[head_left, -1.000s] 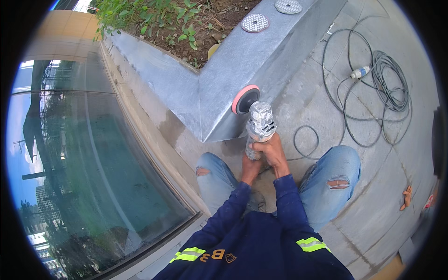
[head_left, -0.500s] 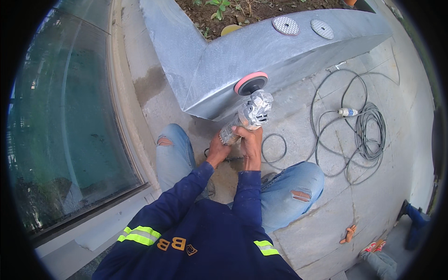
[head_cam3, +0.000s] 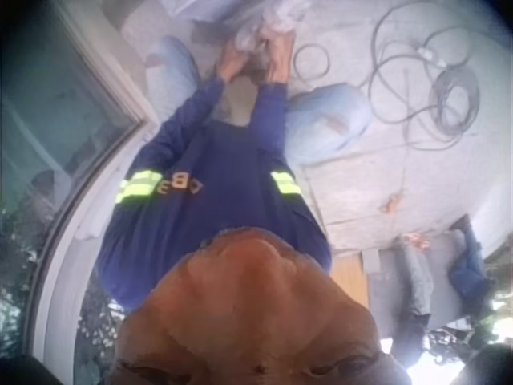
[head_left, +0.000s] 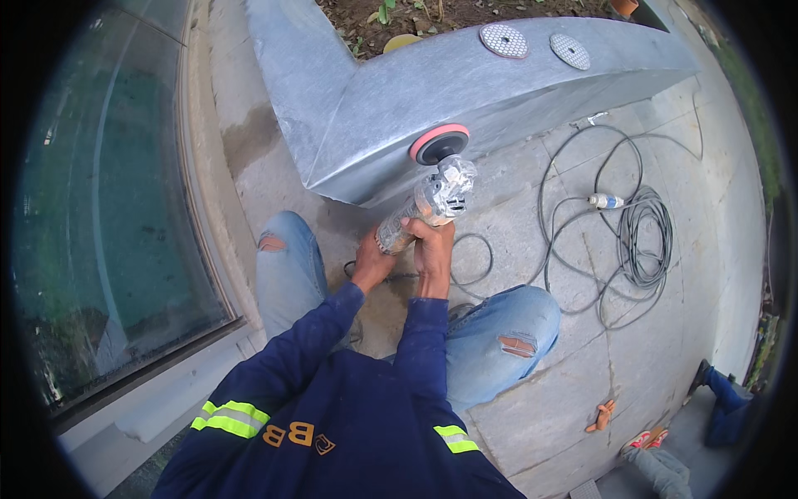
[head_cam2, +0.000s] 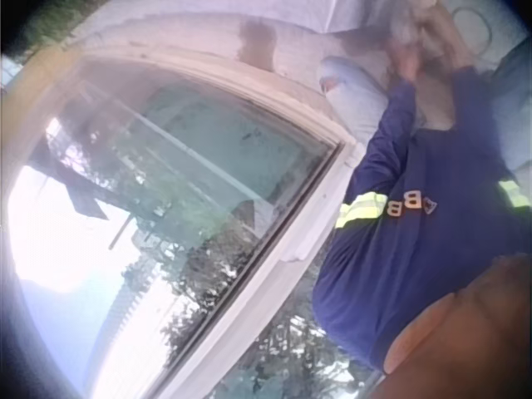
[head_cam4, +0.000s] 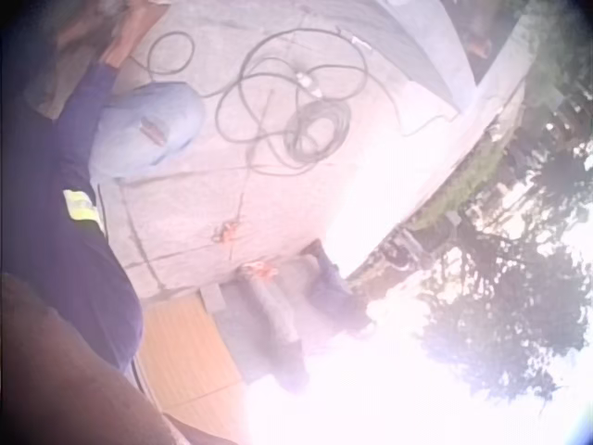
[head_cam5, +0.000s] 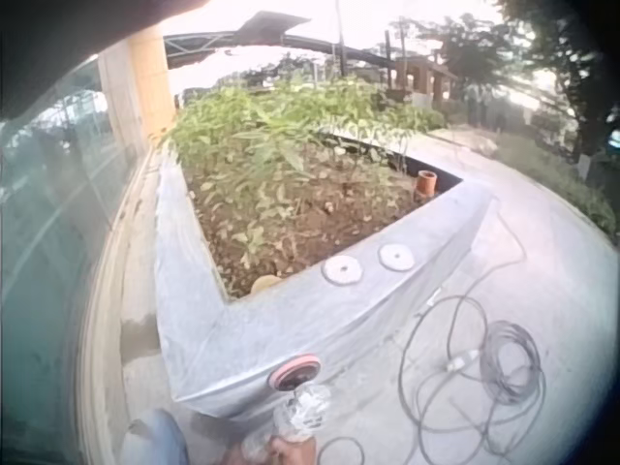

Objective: The person uses an angle grinder with a polishing pad to smooth the surface of a concrete planter edge. They move the tool along the top and side of the planter while kneeling, occasionally pausing to touch the surface.

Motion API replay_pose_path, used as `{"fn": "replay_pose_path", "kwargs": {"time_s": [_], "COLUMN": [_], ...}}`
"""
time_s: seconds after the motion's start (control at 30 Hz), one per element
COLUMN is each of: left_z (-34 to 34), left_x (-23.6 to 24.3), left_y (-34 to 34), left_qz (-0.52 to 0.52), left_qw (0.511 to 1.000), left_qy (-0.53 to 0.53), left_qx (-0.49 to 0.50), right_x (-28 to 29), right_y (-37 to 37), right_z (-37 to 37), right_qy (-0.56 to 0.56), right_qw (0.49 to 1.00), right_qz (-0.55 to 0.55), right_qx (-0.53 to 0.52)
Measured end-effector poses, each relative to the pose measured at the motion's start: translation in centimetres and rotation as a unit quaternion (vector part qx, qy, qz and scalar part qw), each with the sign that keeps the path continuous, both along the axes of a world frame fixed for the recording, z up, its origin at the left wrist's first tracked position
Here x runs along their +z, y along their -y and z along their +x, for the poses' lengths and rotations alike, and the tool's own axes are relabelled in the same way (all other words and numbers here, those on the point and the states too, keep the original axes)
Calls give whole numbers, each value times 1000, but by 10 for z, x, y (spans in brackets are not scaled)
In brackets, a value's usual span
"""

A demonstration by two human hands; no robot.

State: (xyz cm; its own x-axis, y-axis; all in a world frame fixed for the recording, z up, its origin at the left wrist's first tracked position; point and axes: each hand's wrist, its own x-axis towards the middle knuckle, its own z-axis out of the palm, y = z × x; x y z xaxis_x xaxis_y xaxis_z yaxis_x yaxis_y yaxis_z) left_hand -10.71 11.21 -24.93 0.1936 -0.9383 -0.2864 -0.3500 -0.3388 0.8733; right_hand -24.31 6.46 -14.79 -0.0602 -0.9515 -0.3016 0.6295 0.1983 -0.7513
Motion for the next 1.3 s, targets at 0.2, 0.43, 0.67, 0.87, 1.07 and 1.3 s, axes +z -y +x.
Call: {"fn": "replay_pose_path", "kwargs": {"time_s": [0.2, 0.43, 0.67, 0.87, 1.07, 1.3], "left_z": [3, -5, -8, -2, -16, -11], "left_x": [8, 6, 11, 8, 9, 10], "left_y": [5, -2, 8, 8, 5, 13], "left_qz": [13, -43, -3, 0, 7, 6], "left_qw": [1000, 999, 1000, 1000, 1000, 999], "left_qy": [-10, -28, 19, -12, 7, 22], "left_qx": [-9, 17, -9, -14, 14, -24], "right_x": [2, 3, 7, 13, 5, -5], "right_y": [4, 0, 5, 8, 6, 16], "right_z": [-4, -1, -6, -10, -14, -21], "right_qy": [4, 10, 14, 13, 3, 31], "right_qw": [1000, 999, 1000, 1000, 1000, 999], "right_qz": [-13, -25, -2, -18, -1, -11], "right_qx": [13, 17, -7, 21, 12, 1]}}
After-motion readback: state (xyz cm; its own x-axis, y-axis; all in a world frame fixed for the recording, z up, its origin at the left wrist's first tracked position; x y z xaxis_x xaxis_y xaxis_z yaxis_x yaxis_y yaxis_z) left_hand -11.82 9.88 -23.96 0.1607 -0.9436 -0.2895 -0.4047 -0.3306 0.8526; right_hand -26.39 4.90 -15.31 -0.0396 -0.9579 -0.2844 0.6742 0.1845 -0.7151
